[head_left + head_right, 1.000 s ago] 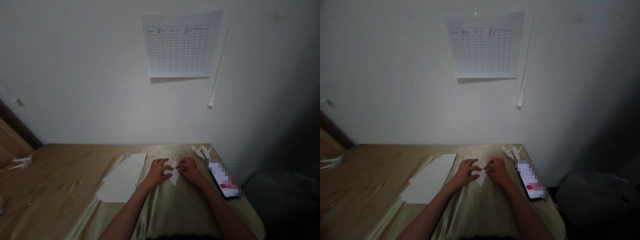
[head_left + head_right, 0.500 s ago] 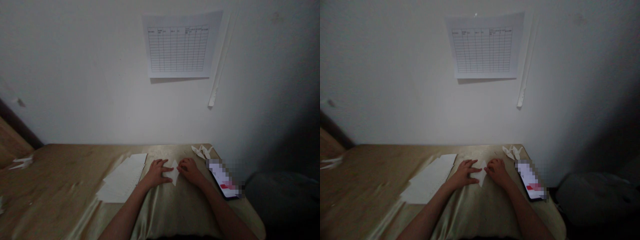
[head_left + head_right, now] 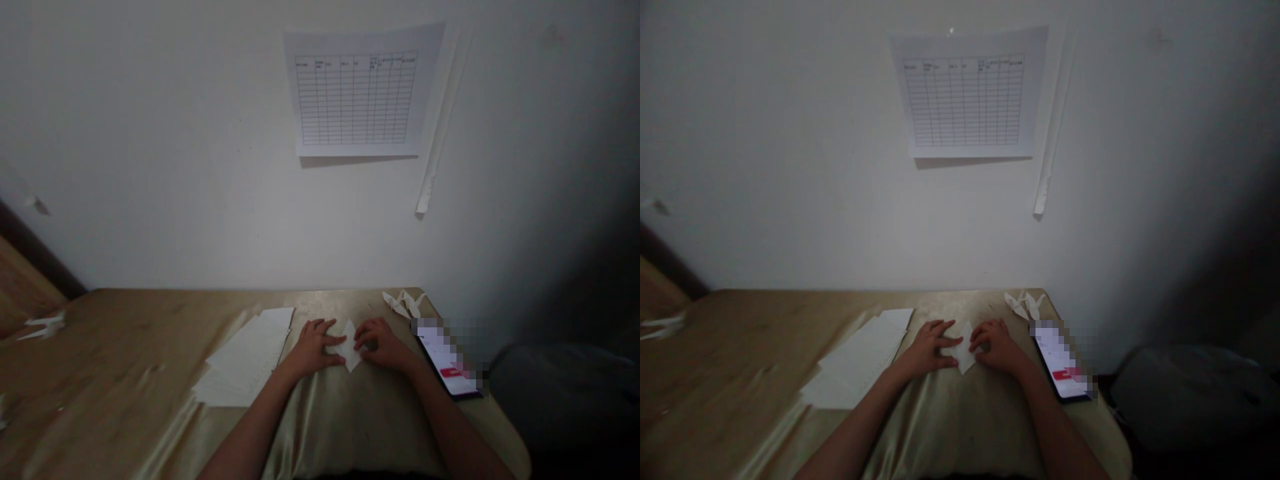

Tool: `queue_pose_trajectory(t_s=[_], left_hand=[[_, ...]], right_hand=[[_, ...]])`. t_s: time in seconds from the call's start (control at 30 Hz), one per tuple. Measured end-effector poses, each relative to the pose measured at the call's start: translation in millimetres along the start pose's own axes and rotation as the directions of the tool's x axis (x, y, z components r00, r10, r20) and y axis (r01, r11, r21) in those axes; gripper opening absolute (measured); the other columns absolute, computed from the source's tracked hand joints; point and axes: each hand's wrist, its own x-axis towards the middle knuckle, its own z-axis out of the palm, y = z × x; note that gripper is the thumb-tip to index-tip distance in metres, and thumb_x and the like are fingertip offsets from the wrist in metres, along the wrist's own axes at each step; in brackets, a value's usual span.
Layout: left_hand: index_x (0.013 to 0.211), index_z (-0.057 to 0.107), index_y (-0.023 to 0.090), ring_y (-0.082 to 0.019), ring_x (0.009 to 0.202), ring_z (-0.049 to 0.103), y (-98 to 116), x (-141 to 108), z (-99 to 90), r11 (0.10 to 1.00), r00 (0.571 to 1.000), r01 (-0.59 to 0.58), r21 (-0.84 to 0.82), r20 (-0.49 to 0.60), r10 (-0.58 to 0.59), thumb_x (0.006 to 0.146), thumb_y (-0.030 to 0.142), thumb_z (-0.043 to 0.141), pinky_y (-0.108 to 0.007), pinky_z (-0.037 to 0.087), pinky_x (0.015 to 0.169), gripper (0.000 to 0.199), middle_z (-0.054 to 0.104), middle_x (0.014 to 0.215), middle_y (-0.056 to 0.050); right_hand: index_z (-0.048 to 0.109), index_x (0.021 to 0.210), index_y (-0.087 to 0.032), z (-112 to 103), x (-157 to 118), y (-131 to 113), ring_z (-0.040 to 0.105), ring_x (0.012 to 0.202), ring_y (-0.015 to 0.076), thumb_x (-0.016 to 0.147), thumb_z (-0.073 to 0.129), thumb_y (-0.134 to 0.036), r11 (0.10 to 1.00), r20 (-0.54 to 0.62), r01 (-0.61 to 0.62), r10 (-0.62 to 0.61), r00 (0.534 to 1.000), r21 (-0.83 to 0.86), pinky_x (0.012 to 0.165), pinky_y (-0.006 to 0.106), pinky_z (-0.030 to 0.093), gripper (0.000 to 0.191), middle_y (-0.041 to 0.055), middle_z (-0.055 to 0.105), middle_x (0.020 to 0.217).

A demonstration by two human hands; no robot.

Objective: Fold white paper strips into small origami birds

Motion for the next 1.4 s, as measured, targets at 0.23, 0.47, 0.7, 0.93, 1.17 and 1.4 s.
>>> queue_pose_trajectory(t_s=[0.23,0.47,0.7,0.93,1.17,1.4], left_hand=[[0.134,0.074,0.042,-0.042,0.153,0.042,1,-2,-1.1,1.000,1.000,-0.007,-0.006,-0.012,0.007,0.085,0.059,0.083,-0.060,0.031,0.126,0.053,0.049,0.168,-0.006],[0.135,0.075,0.039,-0.043,0.154,0.041,2,-1,-1.3,1.000,1.000,-0.007,0.017,-0.003,0.007,0.086,0.054,0.082,-0.061,0.031,0.126,0.051,0.047,0.168,-0.009],[0.135,0.074,0.038,-0.043,0.155,0.040,5,-2,-4.1,1.000,1.000,0.007,0.028,0.010,-0.007,0.088,0.054,0.081,-0.060,0.031,0.126,0.051,0.046,0.168,-0.009],[0.137,0.073,0.040,-0.042,0.156,0.039,10,-2,-6.6,0.999,0.999,0.022,0.046,0.024,-0.023,0.089,0.053,0.079,-0.061,0.029,0.127,0.050,0.045,0.169,-0.007],[0.133,0.076,0.038,-0.041,0.154,0.041,5,-1,-2.5,1.000,1.000,0.007,0.026,-0.004,-0.007,0.091,0.055,0.077,-0.058,0.032,0.126,0.046,0.049,0.167,-0.007],[0.125,0.081,0.036,-0.039,0.153,0.043,-5,4,3.2,1.000,1.000,0.005,-0.015,-0.028,-0.005,0.090,0.055,0.079,-0.056,0.033,0.125,0.041,0.053,0.164,-0.007]], right_hand=[[0.084,0.084,-0.028,-1,-1,1,0.059,0.127,0.0301,0.072,0.087,-0.019,0.999,0.024,0.009,-0.010,1.000,0.045,0.125,0.061,0.025,0.015,0.0050,0.075,0.119],[0.084,0.082,-0.027,-1,-2,1,0.061,0.125,0.0290,0.075,0.089,-0.024,0.998,0.005,-0.006,0.006,1.000,0.069,0.128,0.065,0.016,0.009,0.0057,0.075,0.116],[0.083,0.080,-0.026,0,-1,3,0.061,0.126,0.0294,0.075,0.087,-0.024,0.996,0.021,-0.018,0.016,1.000,0.086,0.127,0.061,0.023,0.006,0.0061,0.075,0.117],[0.082,0.079,-0.025,-1,-1,2,0.060,0.127,0.0290,0.076,0.087,-0.027,0.996,0.017,-0.034,0.032,0.999,0.081,0.129,0.061,0.020,0.006,0.0058,0.074,0.118],[0.082,0.081,-0.027,-3,-2,-2,0.061,0.125,0.0279,0.076,0.087,-0.024,0.998,0.046,-0.037,0.035,0.998,0.051,0.130,0.063,0.013,0.008,0.0045,0.073,0.119],[0.084,0.083,-0.029,-3,-2,-3,0.059,0.127,0.0301,0.075,0.090,-0.028,0.999,0.052,-0.023,0.021,0.998,0.043,0.125,0.057,0.028,0.010,0.0044,0.073,0.119]])
